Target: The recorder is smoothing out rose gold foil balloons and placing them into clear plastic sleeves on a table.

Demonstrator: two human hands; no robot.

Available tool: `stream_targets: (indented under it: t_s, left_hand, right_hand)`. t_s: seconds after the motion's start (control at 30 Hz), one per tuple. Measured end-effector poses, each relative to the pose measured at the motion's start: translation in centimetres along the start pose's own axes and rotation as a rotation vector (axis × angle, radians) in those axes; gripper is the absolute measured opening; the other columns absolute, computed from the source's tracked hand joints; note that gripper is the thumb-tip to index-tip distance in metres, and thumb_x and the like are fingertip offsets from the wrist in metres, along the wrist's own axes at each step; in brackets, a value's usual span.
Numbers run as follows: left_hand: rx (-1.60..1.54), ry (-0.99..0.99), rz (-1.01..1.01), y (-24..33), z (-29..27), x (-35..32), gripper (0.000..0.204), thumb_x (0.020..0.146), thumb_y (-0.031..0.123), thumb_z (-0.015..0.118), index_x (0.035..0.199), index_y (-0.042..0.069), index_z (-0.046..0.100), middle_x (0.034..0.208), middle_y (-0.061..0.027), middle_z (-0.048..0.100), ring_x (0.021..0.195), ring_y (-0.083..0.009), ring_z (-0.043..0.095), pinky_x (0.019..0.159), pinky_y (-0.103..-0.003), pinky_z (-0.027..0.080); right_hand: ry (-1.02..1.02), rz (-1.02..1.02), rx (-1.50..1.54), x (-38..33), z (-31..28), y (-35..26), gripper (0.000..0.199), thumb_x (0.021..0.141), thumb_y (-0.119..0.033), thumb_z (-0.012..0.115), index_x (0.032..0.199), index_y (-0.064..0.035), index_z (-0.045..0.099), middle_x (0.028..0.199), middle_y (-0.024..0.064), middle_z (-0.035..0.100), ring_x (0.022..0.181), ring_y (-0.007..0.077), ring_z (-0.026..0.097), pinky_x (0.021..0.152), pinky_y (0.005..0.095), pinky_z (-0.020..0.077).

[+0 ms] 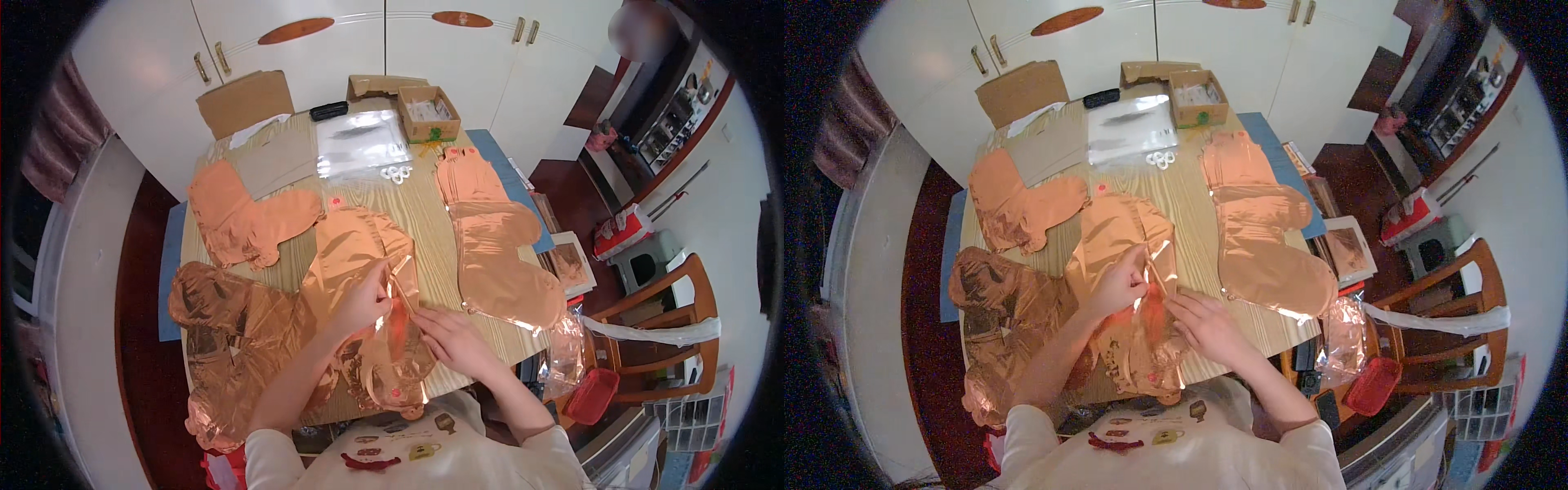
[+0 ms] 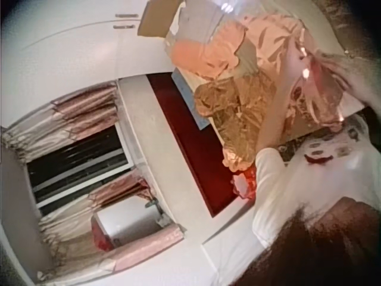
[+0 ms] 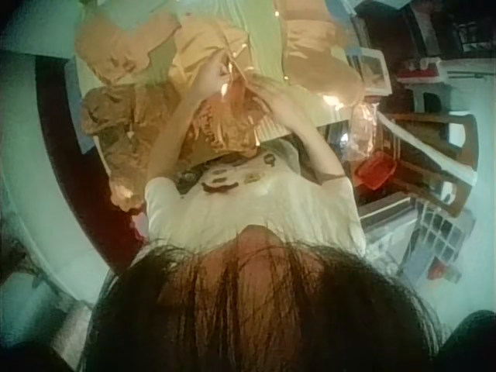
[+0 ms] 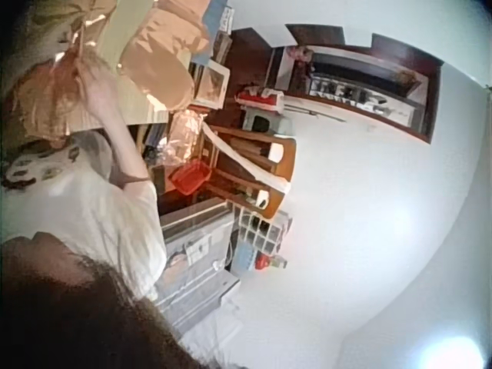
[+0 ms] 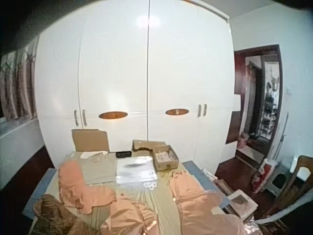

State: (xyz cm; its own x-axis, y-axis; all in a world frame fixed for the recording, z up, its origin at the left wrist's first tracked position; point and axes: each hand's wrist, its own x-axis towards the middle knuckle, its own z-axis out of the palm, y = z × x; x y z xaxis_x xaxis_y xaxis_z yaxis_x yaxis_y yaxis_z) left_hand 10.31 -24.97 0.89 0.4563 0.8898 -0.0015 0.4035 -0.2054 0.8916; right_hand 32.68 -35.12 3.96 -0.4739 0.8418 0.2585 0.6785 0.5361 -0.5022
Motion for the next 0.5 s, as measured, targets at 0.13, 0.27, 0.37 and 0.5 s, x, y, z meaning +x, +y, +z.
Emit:
stream_targets:
  t_s: [0.13, 0.27, 0.37, 0.5]
  left_hand:
    - [0.062, 0.014, -0.019, 0.7, -0.1, 0.0, 0.077, 0.076, 0.007, 0.065, 0.147, 0.005, 0.033, 0.07, -0.0138, 0.064, 0.062, -0.0238, 0.063, 0.059, -0.036, 0.048]
    - [0.129, 0.009, -0.032, 0.4, -0.6, -0.1, 0.077, 0.075, 0.008, 0.064, 0.145, 0.005, 0.034, 0.07, -0.0149, 0.063, 0.063, -0.0281, 0.063, 0.06, -0.038, 0.048]
    - [0.146, 0.011, -0.02, 0.2, -0.6, -0.1, 0.075, 0.075, 0.008, 0.064, 0.145, 0.005, 0.036, 0.069, -0.0143, 0.062, 0.063, -0.0281, 0.062, 0.06, -0.038, 0.048]
    - [-0.087, -0.01, -0.004, -0.5, -0.6, -0.3, 0.068, 0.079, 0.007, 0.062, 0.143, 0.005, 0.038, 0.067, -0.0071, 0.057, 0.058, -0.0185, 0.056, 0.055, -0.032, 0.044]
  right_hand:
    - [-0.172, -0.085, -0.119, -0.1, 1.9, 2.0, 0.057, 0.096, -0.032, 0.054, 0.145, -0.0076, 0.04, 0.149, 0.0138, 0.042, 0.14, 0.0305, 0.036, 0.117, 0.0479, 0.0241]
    - [-0.237, -0.068, -0.094, -0.9, 2.4, 2.5, 0.059, 0.098, -0.038, 0.048, 0.148, -0.0081, 0.036, 0.151, 0.0143, 0.039, 0.143, 0.03, 0.032, 0.119, 0.051, 0.0176]
    - [-0.184, -0.037, 0.005, -0.8, 1.7, 2.8, 0.063, 0.097, -0.041, 0.051, 0.148, -0.0077, 0.036, 0.15, 0.0137, 0.04, 0.142, 0.0304, 0.033, 0.117, 0.0526, 0.0202]
    - [-0.17, 0.011, 0.068, -0.7, 0.9, 2.7, 0.07, 0.094, -0.042, 0.055, 0.149, -0.0043, 0.032, 0.149, 0.0176, 0.039, 0.14, 0.034, 0.035, 0.117, 0.0508, 0.0222]
